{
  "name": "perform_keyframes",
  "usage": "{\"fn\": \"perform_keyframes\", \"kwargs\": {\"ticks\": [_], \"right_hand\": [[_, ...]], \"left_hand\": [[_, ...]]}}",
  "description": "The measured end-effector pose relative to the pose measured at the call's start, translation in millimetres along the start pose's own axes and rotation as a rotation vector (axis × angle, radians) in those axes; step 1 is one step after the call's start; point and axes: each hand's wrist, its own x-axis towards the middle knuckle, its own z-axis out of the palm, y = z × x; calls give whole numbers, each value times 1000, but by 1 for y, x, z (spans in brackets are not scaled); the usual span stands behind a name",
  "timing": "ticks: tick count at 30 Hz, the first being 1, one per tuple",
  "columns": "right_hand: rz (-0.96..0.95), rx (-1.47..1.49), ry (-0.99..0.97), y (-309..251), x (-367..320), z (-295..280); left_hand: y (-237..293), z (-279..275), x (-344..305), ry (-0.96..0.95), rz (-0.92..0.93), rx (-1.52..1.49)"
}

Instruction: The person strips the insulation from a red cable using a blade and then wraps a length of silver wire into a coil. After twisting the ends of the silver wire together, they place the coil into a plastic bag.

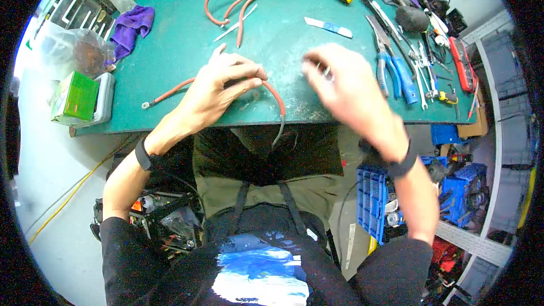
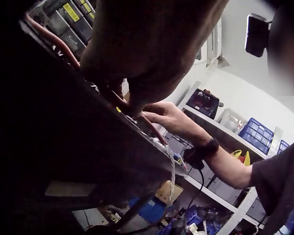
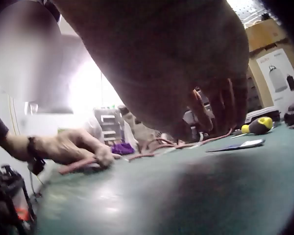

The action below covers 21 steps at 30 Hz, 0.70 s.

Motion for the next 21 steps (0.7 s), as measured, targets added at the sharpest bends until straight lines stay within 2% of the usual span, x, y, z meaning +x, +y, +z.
{"fn": "perform_keyframes", "kwargs": {"ticks": [2, 3, 5, 11, 12, 14, 15, 16, 17, 19, 21], "right_hand": [[64, 113, -17, -31, -28, 7], [197, 217, -42, -46, -42, 13], [230, 290, 35, -56, -62, 31], [159, 469, 47, -63, -75, 54], [153, 474, 53, -62, -74, 57], [237, 816, -52, -61, -75, 62], [232, 821, -51, -64, -75, 61], [322, 936, -52, -69, -74, 58], [413, 1051, -53, -71, -74, 56], [388, 1104, -45, -72, -78, 61], [370, 1153, -38, -73, -80, 63]], "left_hand": [[4, -4, -3, 22, 51, 21], [7, -6, -4, 51, 103, 36], [13, -10, -6, 71, 124, 43], [31, -26, -11, 94, 200, 138], [35, -29, -11, 117, 169, 148], [45, -31, -14, 138, 135, 162], [52, -31, -14, 259, 126, 247], [57, -30, -15, 380, 118, 332], [63, -28, -20, 379, 119, 341], [77, -23, -35, 481, 57, 234], [86, -16, -44, 387, -45, 59]]}}
